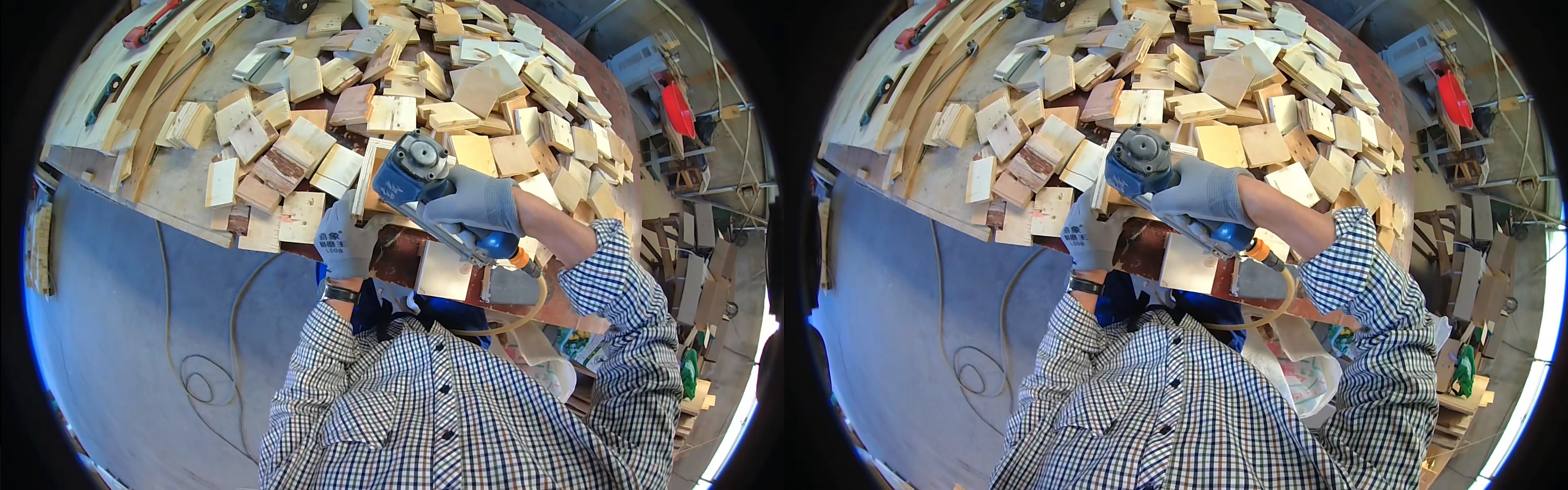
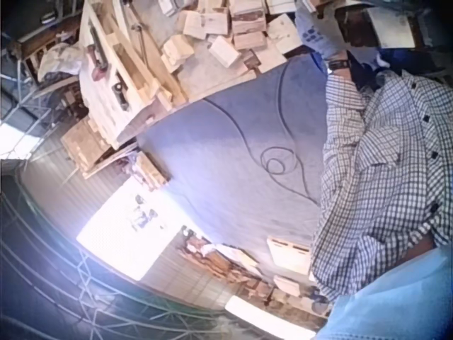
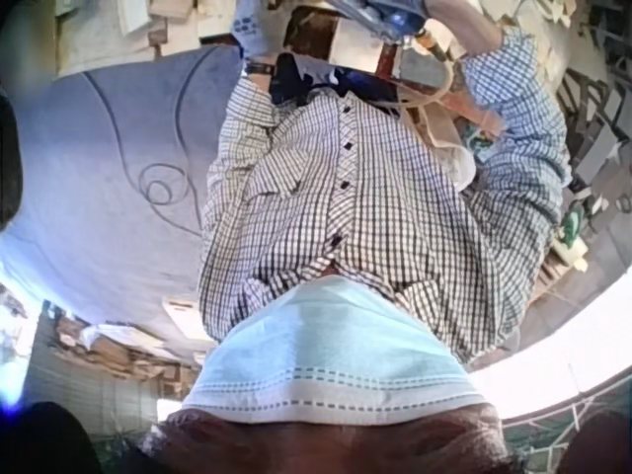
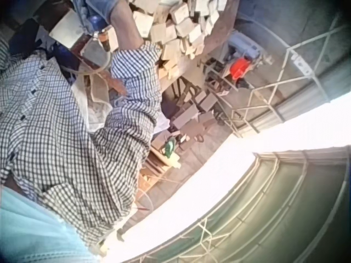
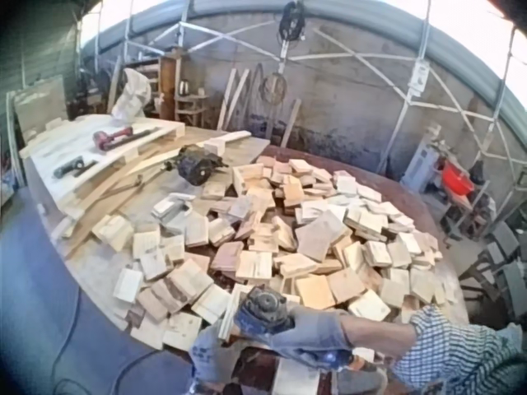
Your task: The person assembles small wooden boxes by nailing pieces together with a nail gun and smoothing the edges with a sanding block. They handle multiple wooden components, aligning them and securing them before moving to the next unit.
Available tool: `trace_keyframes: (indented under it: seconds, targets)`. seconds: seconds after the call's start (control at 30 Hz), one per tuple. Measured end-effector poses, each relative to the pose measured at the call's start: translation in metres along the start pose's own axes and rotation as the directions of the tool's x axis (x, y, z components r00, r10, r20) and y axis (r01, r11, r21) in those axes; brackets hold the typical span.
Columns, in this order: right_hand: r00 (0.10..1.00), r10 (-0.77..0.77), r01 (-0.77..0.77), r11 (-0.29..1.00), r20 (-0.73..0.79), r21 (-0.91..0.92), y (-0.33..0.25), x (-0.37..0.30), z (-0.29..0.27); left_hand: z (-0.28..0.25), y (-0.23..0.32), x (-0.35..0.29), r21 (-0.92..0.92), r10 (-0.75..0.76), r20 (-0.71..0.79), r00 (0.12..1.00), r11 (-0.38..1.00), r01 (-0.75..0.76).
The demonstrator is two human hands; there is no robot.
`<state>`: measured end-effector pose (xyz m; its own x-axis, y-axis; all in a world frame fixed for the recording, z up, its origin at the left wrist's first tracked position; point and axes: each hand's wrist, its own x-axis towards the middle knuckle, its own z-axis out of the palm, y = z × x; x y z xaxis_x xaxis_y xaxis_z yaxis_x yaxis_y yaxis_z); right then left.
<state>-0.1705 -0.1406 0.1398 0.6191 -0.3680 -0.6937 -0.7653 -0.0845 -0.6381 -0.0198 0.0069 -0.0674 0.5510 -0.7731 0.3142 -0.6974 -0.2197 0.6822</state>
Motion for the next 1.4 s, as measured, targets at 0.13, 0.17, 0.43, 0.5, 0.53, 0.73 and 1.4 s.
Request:
trace_keyframes:
  seconds: [0.13,0.17,0.43,0.5,0.53,0.73,1.4]
  targets:
    - [1.0,-0.008,0.007,0.999,-0.024,-0.042,-0.002,-0.002,0.001,-0.001,0.006,0.003,-0.005,0.015,0.003,1.0,1.0,-0.015]
    - [0.999,-0.015,0.014,1.0,-0.034,-0.008,-0.004,-0.004,0.002,-0.003,0.005,0.004,-0.006,0.025,0.001,1.0,1.0,-0.025]
    - [0.939,-0.104,0.182,0.959,-0.328,0.216,0.016,-0.1,0.005,0.001,-0.004,0.0,-0.001,0.183,-0.177,0.967,0.983,-0.186]
    - [0.857,-0.229,0.421,0.827,-0.461,0.371,0.023,-0.146,0.015,-0.017,0.023,-0.018,-0.411,-0.135,0.051,0.99,0.9,0.144]
    - [0.82,-0.174,0.42,0.83,-0.545,0.366,0.024,-0.162,0.023,-0.024,0.019,-0.036,-0.243,-0.001,-0.07,0.998,0.97,-0.016]
    - [0.613,-0.031,0.538,0.748,-0.79,0.388,0.069,-0.213,0.069,-0.045,0.086,-0.042,-0.184,0.713,0.461,0.528,0.659,-0.729]
    - [0.565,0.149,0.573,0.636,-0.811,0.516,0.128,-0.216,0.098,-0.025,0.093,0.025,-0.113,0.739,0.546,0.394,0.531,-0.84]
